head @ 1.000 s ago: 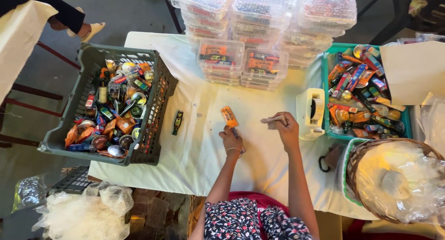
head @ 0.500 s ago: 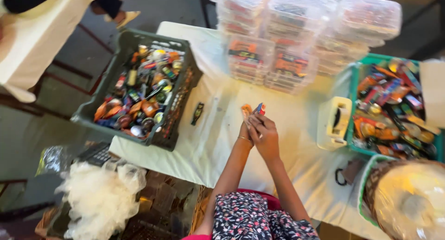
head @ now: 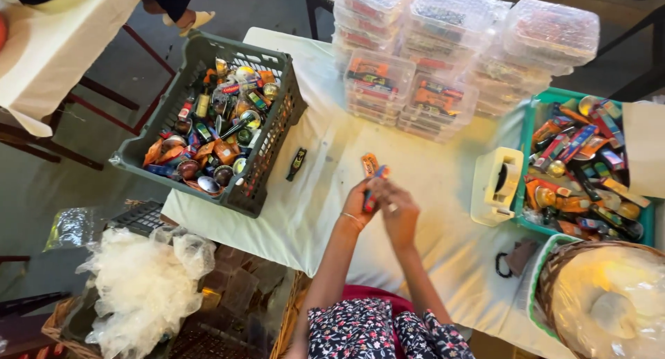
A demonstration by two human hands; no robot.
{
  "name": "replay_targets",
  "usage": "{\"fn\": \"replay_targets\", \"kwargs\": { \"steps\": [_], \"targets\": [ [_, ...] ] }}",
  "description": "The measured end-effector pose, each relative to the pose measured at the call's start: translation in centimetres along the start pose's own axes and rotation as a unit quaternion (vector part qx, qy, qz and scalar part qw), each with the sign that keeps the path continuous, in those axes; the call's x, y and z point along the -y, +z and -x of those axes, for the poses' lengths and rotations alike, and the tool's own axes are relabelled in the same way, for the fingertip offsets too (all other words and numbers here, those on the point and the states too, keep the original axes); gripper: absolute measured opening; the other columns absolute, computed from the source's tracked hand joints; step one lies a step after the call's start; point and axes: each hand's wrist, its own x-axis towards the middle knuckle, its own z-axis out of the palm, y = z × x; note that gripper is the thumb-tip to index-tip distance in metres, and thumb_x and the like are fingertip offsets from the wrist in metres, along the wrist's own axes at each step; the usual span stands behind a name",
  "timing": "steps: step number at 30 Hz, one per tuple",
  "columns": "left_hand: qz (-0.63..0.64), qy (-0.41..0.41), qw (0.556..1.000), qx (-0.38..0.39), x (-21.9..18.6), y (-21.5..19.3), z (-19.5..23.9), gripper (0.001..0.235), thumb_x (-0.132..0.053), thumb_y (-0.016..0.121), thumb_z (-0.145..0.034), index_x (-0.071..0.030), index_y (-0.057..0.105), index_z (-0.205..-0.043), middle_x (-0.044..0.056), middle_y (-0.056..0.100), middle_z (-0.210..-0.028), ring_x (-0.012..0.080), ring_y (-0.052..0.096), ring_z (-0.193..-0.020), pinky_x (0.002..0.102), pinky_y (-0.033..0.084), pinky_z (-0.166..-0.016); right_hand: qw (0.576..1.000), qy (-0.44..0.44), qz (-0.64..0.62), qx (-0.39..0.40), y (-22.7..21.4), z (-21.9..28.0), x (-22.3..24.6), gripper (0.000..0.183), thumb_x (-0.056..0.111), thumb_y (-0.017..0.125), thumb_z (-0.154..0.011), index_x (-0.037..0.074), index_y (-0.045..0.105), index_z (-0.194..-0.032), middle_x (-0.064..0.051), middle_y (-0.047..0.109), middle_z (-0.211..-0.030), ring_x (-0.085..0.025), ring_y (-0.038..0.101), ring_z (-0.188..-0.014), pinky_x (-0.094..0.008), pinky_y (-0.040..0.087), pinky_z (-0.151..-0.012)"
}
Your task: The person sits at a table and wraps small rectangular items, likely chocolates, in clear plastic film. They pick up items from a green crate, wrap them using a tape dispenser, and place the finished items into a green tray. The process is repeated for several items.
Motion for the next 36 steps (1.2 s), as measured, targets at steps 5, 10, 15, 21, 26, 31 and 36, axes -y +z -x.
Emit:
{"fn": "replay_targets", "kwargs": {
  "steps": [5,10,15,21,26,31,36],
  "targets": [
    [0.060,0.063,0.996,0.034,-1.1,-2.9,1.0,0.031,-0.033,0.061,-0.102,-0.008,0.065,-0.120,0.004,0.070,-0.088,0.0148,0.065,-0.072,0.029,0.053,-0.059,0.993,0.070,-0.052,0.075,0.2,-0.4,5.3,0.024,0.004,0.078,-0.083,0.011,0.081,-0.106,-0.008,0.078,-0.109,-0.023,0.073,-0.098,-0.032,0.060,-0.080],
    [0.015,0.083,0.995,-0.058,-0.6,-1.8,4.4,0.035,-0.025,0.051,-0.099,-0.008,0.064,-0.127,0.003,0.073,-0.096,0.0122,0.067,-0.078,0.028,0.058,-0.070,0.999,0.037,-0.028,0.013,0.5,-1.2,2.6,0.023,0.004,0.078,-0.086,0.008,0.080,-0.108,-0.009,0.078,-0.111,-0.024,0.072,-0.104,-0.033,0.059,-0.087],
    [-0.145,0.075,0.985,-0.055,-0.1,-1.1,6.3,0.041,-0.027,0.059,-0.103,-0.010,0.066,-0.139,0.002,0.067,-0.099,0.0090,0.059,-0.076,0.024,0.052,-0.064,0.985,0.160,-0.056,0.022,1.6,0.5,0.5,0.016,0.007,0.076,-0.090,0.007,0.080,-0.105,-0.010,0.077,-0.112,-0.022,0.073,-0.100,-0.032,0.062,-0.078],
    [-0.004,0.170,0.979,-0.115,-2.0,-1.9,5.3,0.044,-0.031,0.059,-0.099,-0.015,0.062,-0.140,0.000,0.067,-0.104,0.0083,0.055,-0.076,0.022,0.046,-0.058,0.983,0.112,-0.096,0.111,1.2,1.3,7.1,0.023,0.008,0.078,-0.084,0.009,0.081,-0.107,-0.007,0.079,-0.109,-0.021,0.074,-0.096,-0.032,0.062,-0.078],
    [-0.022,0.167,0.984,-0.051,-1.5,-3.1,2.7,0.041,-0.026,0.059,-0.103,-0.009,0.063,-0.140,-0.003,0.065,-0.101,0.0072,0.055,-0.077,0.022,0.048,-0.063,0.991,0.090,-0.042,0.088,2.4,-0.2,2.8,0.019,0.005,0.077,-0.083,0.009,0.080,-0.102,-0.008,0.078,-0.111,-0.022,0.073,-0.098,-0.033,0.060,-0.081],
    [-0.099,0.089,0.991,-0.015,-2.1,2.9,4.2,0.041,-0.027,0.058,-0.103,-0.006,0.063,-0.138,0.000,0.066,-0.096,0.0096,0.058,-0.078,0.025,0.049,-0.067,0.991,0.137,-0.012,0.006,0.1,-6.4,3.8,0.020,0.005,0.074,-0.088,0.009,0.079,-0.107,-0.009,0.076,-0.114,-0.024,0.071,-0.097,-0.034,0.060,-0.081],
    [0.027,0.052,0.998,-0.030,-4.2,5.9,5.3,0.047,-0.025,0.049,-0.100,-0.007,0.057,-0.142,0.001,0.073,-0.115,0.0105,0.070,-0.098,0.025,0.058,-0.081,0.995,0.070,0.062,0.033,1.1,-4.2,5.4,0.016,0.003,0.075,-0.085,0.009,0.080,-0.099,-0.005,0.077,-0.113,-0.026,0.070,-0.094,-0.035,0.057,-0.082]
  ]
}}
